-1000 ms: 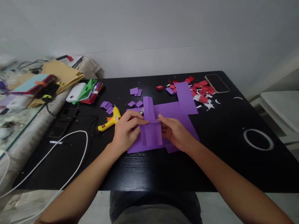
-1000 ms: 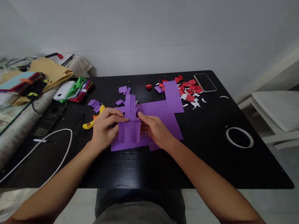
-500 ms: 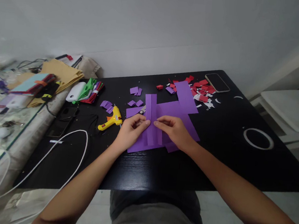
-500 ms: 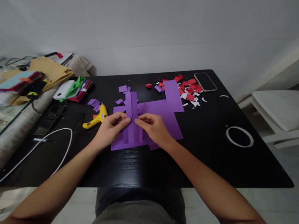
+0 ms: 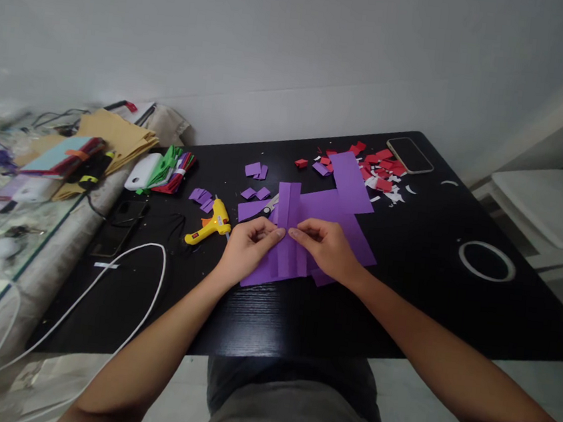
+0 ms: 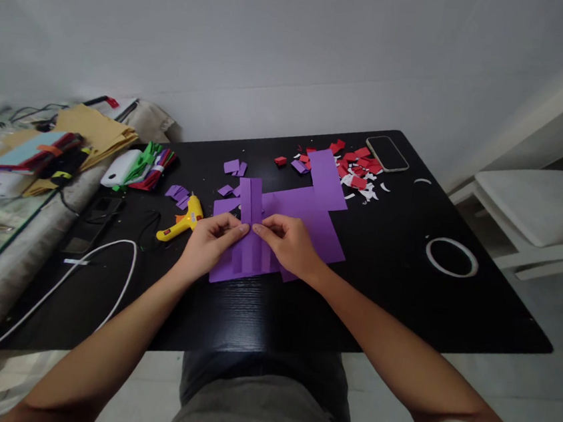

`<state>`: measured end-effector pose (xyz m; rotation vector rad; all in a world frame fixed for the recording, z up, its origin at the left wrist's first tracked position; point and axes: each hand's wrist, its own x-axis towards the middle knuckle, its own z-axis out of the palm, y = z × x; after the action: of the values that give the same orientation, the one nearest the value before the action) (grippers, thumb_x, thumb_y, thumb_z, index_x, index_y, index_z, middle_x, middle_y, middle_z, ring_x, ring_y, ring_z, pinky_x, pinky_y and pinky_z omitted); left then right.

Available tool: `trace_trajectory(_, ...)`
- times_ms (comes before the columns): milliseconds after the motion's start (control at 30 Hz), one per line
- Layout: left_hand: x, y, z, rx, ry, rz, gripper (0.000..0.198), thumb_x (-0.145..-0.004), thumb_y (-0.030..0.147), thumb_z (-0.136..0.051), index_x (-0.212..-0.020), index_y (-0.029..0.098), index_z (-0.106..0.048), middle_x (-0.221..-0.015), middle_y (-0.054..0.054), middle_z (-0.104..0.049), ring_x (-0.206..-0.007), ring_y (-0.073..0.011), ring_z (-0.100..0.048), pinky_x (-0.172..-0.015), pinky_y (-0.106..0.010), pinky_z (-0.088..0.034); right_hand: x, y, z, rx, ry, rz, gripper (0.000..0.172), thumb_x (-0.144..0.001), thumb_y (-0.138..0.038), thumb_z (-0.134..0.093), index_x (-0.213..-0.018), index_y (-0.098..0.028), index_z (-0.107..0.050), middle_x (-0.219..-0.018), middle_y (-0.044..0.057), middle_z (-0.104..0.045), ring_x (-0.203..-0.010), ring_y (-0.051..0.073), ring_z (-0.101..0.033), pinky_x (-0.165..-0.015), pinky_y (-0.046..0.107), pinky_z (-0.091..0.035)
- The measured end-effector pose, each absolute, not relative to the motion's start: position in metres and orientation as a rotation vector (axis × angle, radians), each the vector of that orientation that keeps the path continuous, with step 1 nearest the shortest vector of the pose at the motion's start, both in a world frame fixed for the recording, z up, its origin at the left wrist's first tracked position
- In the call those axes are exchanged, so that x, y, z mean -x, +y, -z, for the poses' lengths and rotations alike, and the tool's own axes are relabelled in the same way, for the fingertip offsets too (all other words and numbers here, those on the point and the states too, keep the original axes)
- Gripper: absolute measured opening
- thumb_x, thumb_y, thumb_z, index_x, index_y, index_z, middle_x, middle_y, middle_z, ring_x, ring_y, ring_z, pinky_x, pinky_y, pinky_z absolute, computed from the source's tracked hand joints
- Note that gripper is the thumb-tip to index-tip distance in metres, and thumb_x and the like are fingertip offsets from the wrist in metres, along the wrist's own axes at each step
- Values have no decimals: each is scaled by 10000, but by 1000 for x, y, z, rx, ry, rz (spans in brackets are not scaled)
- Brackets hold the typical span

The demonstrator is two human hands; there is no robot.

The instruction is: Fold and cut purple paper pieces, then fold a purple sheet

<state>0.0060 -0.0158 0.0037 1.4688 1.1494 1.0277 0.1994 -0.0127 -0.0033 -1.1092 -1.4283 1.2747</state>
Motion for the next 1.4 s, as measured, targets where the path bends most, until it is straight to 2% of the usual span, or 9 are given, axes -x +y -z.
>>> trace_trajectory(133,-6,-15,-2,-1465,1162,-1021,405,-826,534,-782,-764,147,-681,-635,18,-579,-564,-92,-455,-538,-221,-336,-200,-12,4,1124,-1433,-1285,339,-795,-536,-809,-810,-201,-759,-812,36,-761,-785,210,-686,-764,353,-537)
trace_trajectory(300,-6,-15,-1,-1479,1165,-1006,410,-836,538,-772,-751,152,-665,-601,37,-529,-540,-83,-408,-521,-221,-303,-199,-12,3,1117,-1452,-1272,364,-831,-547,-768,-737,-202,-699,-721,3,-673,-701,172,-613,-704,328,-498)
trace_trajectory(500,-7,-15,-1,-1485,1149,-1014,417,-836,554,-765,-752,156,-670,-609,31,-552,-550,-90,-422,-528,-227,-311,-196,-10,10,1043,-1346,-1363,400,-706,-528,-870,-849,-218,-661,-802,-6,-689,-772,183,-654,-769,335,-533)
trace_trajectory(700,-8,-15,-1,-1528,1165,-980,402,-854,537,-748,-752,158,-662,-599,40,-529,-552,-92,-409,-533,-234,-303,-199,-8,10,1088,-1374,-1418,426,-714,-573,-847,-718,-212,-622,-710,-12,-644,-715,178,-616,-707,334,-505)
trace_trajectory(1033,-7,-13,-2,-1483,1173,-1009,439,-839,576,-748,-738,166,-628,-597,46,-498,-550,-92,-389,-535,-233,-301,-199,-9,3,1123,-1193,-1610,367,-682,-531,-874,-752,-196,-742,-771,15,-720,-723,170,-634,-715,327,-493)
trace_trajectory(1167,-7,-13,-4,-1433,1164,-990,461,-820,595,-761,-739,162,-622,-603,44,-504,-555,-91,-391,-537,-231,-295,-200,-8,2,1115,-1136,-1667,369,-669,-526,-888,-720,-190,-744,-691,-17,-657,-643,132,-571,-671,308,-458)
trace_trajectory(1300,-5,-13,-6,-1391,1145,-987,464,-808,597,-776,-744,161,-629,-601,44,-507,-555,-89,-388,-538,-230,-289,-201,-7,0,1137,-1164,-1648,428,-663,-548,-889,-612,-189,-662,-614,-42,-573,-585,114,-504,-628,298,-435)
trace_trajectory(1400,-4,-11,-5,-1360,1142,-984,462,-801,594,-786,-745,161,-634,-599,44,-510,-545,-85,-384,-533,-227,-278,-203,-7,-2,1109,-1175,-1664,462,-667,-588,-876,-610,-193,-642,-626,-38,-575,-588,118,-511,-626,298,-454)
